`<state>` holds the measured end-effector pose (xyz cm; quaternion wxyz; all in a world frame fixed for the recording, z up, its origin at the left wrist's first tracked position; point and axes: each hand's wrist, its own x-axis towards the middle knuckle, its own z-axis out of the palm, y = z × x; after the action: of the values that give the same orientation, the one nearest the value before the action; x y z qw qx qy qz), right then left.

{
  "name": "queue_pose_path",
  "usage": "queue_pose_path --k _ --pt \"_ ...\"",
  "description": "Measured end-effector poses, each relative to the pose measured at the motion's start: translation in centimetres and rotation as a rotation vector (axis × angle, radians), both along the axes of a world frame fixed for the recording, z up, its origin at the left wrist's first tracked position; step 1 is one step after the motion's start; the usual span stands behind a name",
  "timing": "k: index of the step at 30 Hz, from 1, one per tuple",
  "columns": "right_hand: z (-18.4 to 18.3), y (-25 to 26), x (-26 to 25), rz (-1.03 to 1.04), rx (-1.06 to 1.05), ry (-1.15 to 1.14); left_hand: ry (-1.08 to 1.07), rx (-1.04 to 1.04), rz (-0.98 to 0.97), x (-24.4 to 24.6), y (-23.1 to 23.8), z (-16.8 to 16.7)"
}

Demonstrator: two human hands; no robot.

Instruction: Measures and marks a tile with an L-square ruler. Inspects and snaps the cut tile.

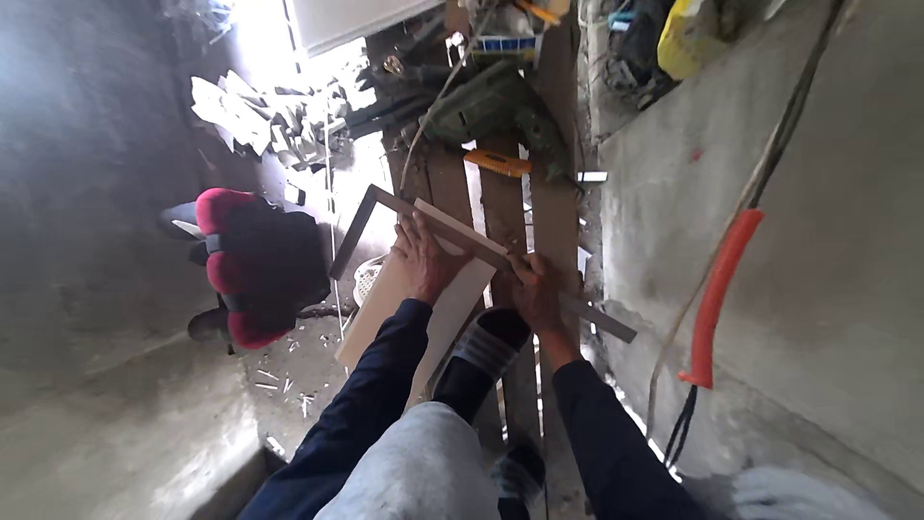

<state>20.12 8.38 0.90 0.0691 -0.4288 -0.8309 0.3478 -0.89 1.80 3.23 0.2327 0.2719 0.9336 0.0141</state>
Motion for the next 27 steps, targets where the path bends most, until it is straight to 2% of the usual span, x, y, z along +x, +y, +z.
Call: queue_pose_path --k 6,10,16,19,23,27 --pt "0.3 0.3 -0.3 -0.018 -0.02 -0.012 -0.094 -0.011 0.088 0.7 1.4 1.1" --pt "5.5 4.1 -3.5 0.022 -0.184 -0.315 -0.124 -0.051 0.117 0.6 2.3 1.4" --pt "12.2 14.7 -9.8 -0.041 -0.005 -0.165 -0.157 -0.074 0.134 0.5 2.6 1.4" --pt "12.0 20.0 -15.5 -0.016 0.147 -0.098 -0.155 -0.063 0.146 0.5 2.6 1.6" --pt "10.2 21.7 -20.4 0.074 0.254 -0.02 -0.183 -0.061 0.146 0.3 2.8 1.8" --pt "11.1 21.9 -23.7 -0.04 0.174 -0.03 -0.194 -0.068 0.147 0.3 2.8 1.7"
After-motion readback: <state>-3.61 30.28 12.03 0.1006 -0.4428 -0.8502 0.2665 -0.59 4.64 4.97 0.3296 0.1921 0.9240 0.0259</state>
